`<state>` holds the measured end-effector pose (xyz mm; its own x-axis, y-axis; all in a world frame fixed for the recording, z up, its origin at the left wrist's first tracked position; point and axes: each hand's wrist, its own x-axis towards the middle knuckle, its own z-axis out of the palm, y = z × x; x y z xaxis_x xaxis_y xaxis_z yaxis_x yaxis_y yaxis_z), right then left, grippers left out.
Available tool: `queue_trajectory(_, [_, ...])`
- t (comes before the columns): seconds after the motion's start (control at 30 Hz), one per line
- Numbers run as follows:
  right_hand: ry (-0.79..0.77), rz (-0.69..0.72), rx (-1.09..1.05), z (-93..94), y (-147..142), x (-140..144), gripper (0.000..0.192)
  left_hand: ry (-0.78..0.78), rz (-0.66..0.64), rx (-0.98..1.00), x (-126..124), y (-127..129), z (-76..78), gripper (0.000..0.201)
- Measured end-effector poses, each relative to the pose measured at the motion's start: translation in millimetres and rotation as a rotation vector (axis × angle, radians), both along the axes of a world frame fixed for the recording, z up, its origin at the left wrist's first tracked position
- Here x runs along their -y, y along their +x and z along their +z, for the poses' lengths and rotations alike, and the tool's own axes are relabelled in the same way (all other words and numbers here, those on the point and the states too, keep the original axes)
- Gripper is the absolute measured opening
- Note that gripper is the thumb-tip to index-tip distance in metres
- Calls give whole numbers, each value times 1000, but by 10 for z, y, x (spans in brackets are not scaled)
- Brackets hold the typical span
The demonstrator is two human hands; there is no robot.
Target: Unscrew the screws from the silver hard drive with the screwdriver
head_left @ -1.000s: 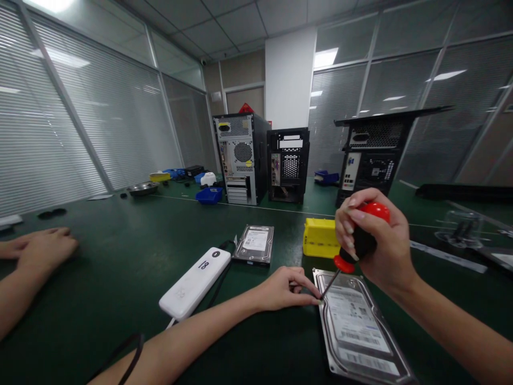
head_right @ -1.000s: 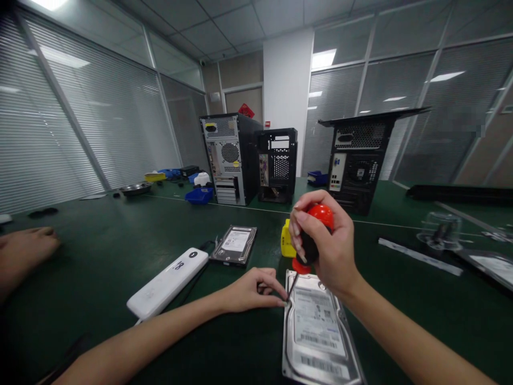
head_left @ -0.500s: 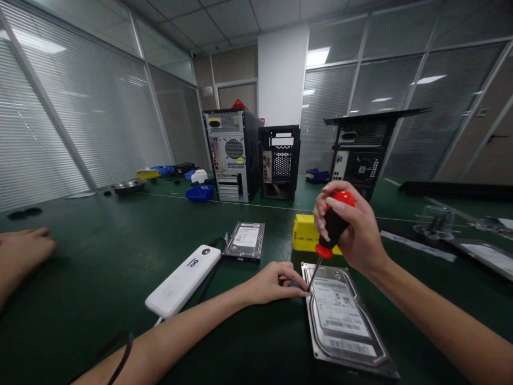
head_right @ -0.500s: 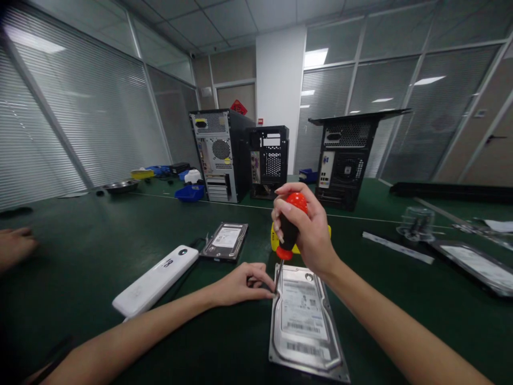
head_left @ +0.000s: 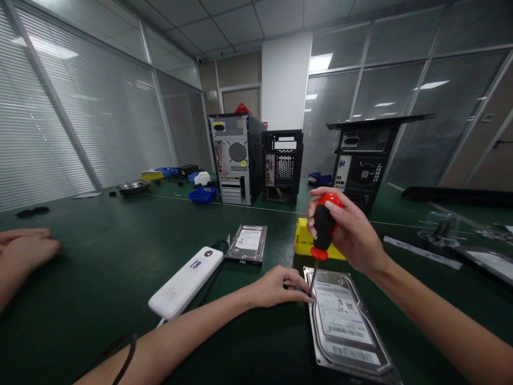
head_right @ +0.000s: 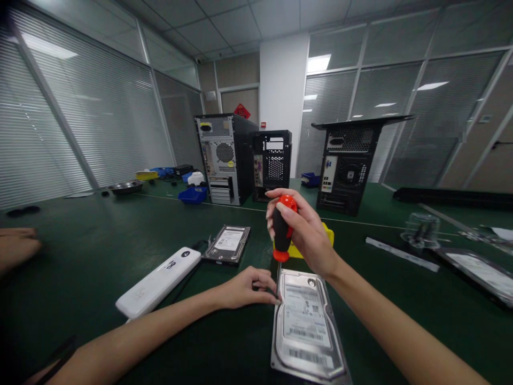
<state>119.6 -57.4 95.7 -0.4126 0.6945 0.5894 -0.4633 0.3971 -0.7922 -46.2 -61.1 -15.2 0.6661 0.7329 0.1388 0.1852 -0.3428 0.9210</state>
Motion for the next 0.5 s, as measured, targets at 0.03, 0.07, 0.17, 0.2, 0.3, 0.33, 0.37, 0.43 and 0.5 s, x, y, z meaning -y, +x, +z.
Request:
queue_trajectory(0.03, [-1, 15, -2, -8, -15, 2, 21, -19, 0, 18, 2, 5, -1, 27])
queue_trajectory(0.07, [-3, 28, -1, -14, -31, 4, 21, -37, 3, 32, 2, 10, -5, 29])
queue_trajectory(0.17, [-9, 39, 9, -20, -73, 7, 21, -62, 13, 45, -8, 14, -36, 34])
queue_trajectory(0.2, [-7, 34, 15, -19, -81, 7, 20, -55, 11, 37, -15, 12, -51, 35])
queue_trajectory(0.3, [13, 20, 43, -19, -82, 0, 18, -17, 6, -15, -36, 0, -93, 36])
queue_trajectory(0.33, [25, 20, 51, -20, -78, -3, 18, -6, 7, -30, -42, -4, -102, 35])
queue_trajectory(0.37, [33, 21, 57, -21, -75, -5, 18, 1, 9, -36, -45, -6, -109, 35])
queue_trajectory(0.43, [29, 16, 62, -21, -74, -6, 21, 3, 15, -29, -48, -8, -112, 34])
queue_trajectory(0.5, [12, 8, 68, -13, -80, 0, 22, -3, 26, -29, -48, -6, -107, 35])
